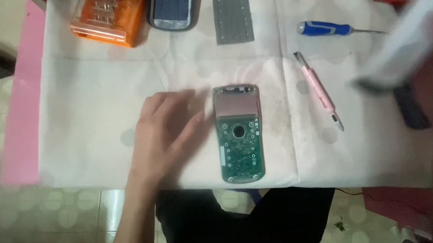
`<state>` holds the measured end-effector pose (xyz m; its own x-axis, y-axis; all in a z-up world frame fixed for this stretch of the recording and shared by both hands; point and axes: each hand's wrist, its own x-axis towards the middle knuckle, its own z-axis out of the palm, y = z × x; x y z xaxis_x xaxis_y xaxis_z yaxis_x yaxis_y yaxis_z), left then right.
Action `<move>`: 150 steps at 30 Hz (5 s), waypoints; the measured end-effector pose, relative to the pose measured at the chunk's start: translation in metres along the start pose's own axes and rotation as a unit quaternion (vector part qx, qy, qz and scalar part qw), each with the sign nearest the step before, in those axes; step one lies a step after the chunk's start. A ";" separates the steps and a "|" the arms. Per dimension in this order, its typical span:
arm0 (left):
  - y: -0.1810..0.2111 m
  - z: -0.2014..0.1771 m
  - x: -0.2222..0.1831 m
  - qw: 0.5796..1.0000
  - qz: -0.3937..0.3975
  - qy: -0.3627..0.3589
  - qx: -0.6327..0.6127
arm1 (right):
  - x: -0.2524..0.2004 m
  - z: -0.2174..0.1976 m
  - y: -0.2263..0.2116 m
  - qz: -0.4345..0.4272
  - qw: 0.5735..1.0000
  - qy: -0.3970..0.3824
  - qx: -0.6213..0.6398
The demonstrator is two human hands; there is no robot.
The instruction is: Disassembling and reassembling components of a mobile phone, specifically handling the keypad and outer casing.
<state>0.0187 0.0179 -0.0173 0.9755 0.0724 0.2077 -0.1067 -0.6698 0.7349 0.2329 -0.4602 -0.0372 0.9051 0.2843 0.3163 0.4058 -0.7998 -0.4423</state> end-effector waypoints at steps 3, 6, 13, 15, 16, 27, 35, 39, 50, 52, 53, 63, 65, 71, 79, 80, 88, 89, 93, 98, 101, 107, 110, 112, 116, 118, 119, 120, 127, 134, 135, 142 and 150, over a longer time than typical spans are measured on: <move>-0.001 -0.001 -0.001 1.000 -0.009 0.002 -0.011 | -0.013 0.015 -0.139 -0.015 0.995 -0.095 -0.019; -0.004 -0.002 -0.002 1.000 -0.004 0.007 -0.021 | -0.013 0.019 -0.211 -0.081 0.982 -0.170 0.005; -0.006 -0.001 -0.008 0.998 -0.007 0.025 -0.053 | -0.009 0.044 -0.252 -0.067 0.963 -0.138 0.220; -0.007 -0.001 -0.009 0.998 -0.003 0.022 -0.051 | -0.011 0.053 -0.257 -0.090 0.955 -0.132 0.249; -0.008 0.000 -0.009 0.999 0.002 0.023 -0.048 | -0.013 0.056 -0.259 -0.116 0.946 -0.126 0.277; 0.004 -0.002 -0.007 0.999 -0.015 0.023 -0.045 | -0.006 0.039 -0.261 -0.225 0.955 -0.107 0.162; 0.000 -0.001 -0.008 0.998 0.008 0.034 -0.043 | -0.014 0.031 -0.268 -0.247 0.944 -0.129 0.176; 0.005 -0.005 -0.008 0.998 -0.011 0.022 -0.049 | -0.022 0.019 -0.272 -0.225 0.944 -0.173 0.168; 0.006 -0.005 -0.009 0.999 -0.001 0.019 -0.050 | -0.045 -0.002 -0.270 -0.167 0.955 -0.234 0.074; 0.008 -0.006 -0.009 0.998 -0.007 0.015 -0.054 | -0.037 -0.008 -0.274 -0.146 0.945 -0.292 0.014; 0.007 -0.005 -0.010 0.998 -0.007 0.015 -0.054 | -0.037 -0.005 -0.274 -0.146 0.945 -0.292 0.014; 0.001 -0.004 -0.011 0.998 0.031 0.021 -0.041 | -0.055 -0.011 -0.251 -0.231 0.901 -0.336 0.152; 0.002 -0.003 -0.012 0.998 0.030 0.020 -0.051 | -0.056 -0.022 -0.249 -0.172 0.909 -0.364 0.107; 0.000 -0.002 -0.010 0.998 0.040 0.026 -0.042 | -0.047 -0.012 -0.250 -0.105 0.973 -0.198 0.051; -0.002 -0.002 -0.010 0.997 0.062 0.026 -0.037 | -0.071 0.001 -0.261 -0.313 0.882 -0.310 0.169; -0.004 -0.001 -0.010 0.997 0.060 0.027 -0.039 | -0.079 -0.005 -0.266 -0.313 0.881 -0.313 0.168; -0.008 0.001 -0.009 0.994 0.095 0.040 -0.032 | -0.120 -0.021 -0.203 -0.276 0.880 -0.347 0.168; -0.009 0.002 -0.009 0.994 0.096 0.038 -0.033 | -0.112 -0.022 -0.227 -0.274 0.881 -0.347 0.167; -0.010 0.000 -0.009 0.992 0.119 0.033 -0.027 | -0.072 -0.004 -0.284 -0.179 0.932 -0.241 0.205; -0.006 -0.001 -0.012 0.995 0.084 0.048 -0.036 | -0.083 0.027 -0.277 -0.391 0.880 -0.216 0.162; -0.012 -0.002 -0.012 0.992 0.113 0.044 -0.030 | -0.112 0.009 -0.281 -0.418 0.864 -0.256 0.114; -0.014 0.001 -0.010 0.989 0.137 0.047 -0.014 | -0.149 -0.036 -0.263 -0.363 0.863 -0.333 0.113; -0.014 0.000 -0.011 0.990 0.131 0.044 -0.017 | -0.152 -0.039 -0.223 -0.257 0.861 -0.400 0.178; -0.012 0.001 -0.010 0.990 0.130 0.043 -0.020 | -0.151 -0.031 -0.183 -0.196 0.859 -0.364 0.302; -0.006 0.000 -0.011 0.993 0.109 0.033 -0.029 | -0.102 -0.011 -0.265 -0.200 0.874 -0.279 0.344; -0.007 0.000 -0.010 0.992 0.121 0.044 -0.020 | -0.094 0.006 -0.283 -0.216 0.956 -0.185 0.070; -0.007 0.001 -0.009 0.991 0.121 0.046 -0.019 | -0.096 0.002 -0.286 -0.218 0.956 -0.184 0.070; -0.008 0.001 -0.009 0.992 0.121 0.044 -0.019 | -0.097 -0.001 -0.290 -0.185 0.948 -0.252 0.060; -0.011 0.003 -0.008 0.993 0.112 0.047 -0.008 | -0.115 -0.022 -0.274 -0.260 0.899 -0.308 0.173; -0.008 0.004 -0.007 0.995 0.093 0.036 0.008 | -0.096 -0.004 -0.292 -0.272 0.912 -0.283 0.118; -0.010 0.006 -0.006 0.995 0.093 0.033 0.014 | -0.097 -0.006 -0.295 -0.292 0.902 -0.270 0.166; -0.005 -0.003 -0.008 0.997 0.062 0.038 -0.021 | -0.073 0.010 -0.269 -0.019 0.949 -0.229 -0.215; 0.006 0.000 -0.001 0.996 0.036 0.049 -0.060 | -0.056 0.029 -0.264 -0.225 0.958 -0.165 0.070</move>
<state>0.0166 0.0139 -0.0129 0.9418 0.1036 0.3199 -0.2028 -0.5837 0.7862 0.0785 -0.2502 0.0375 0.6165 0.7535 0.2285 0.7559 -0.4853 -0.4394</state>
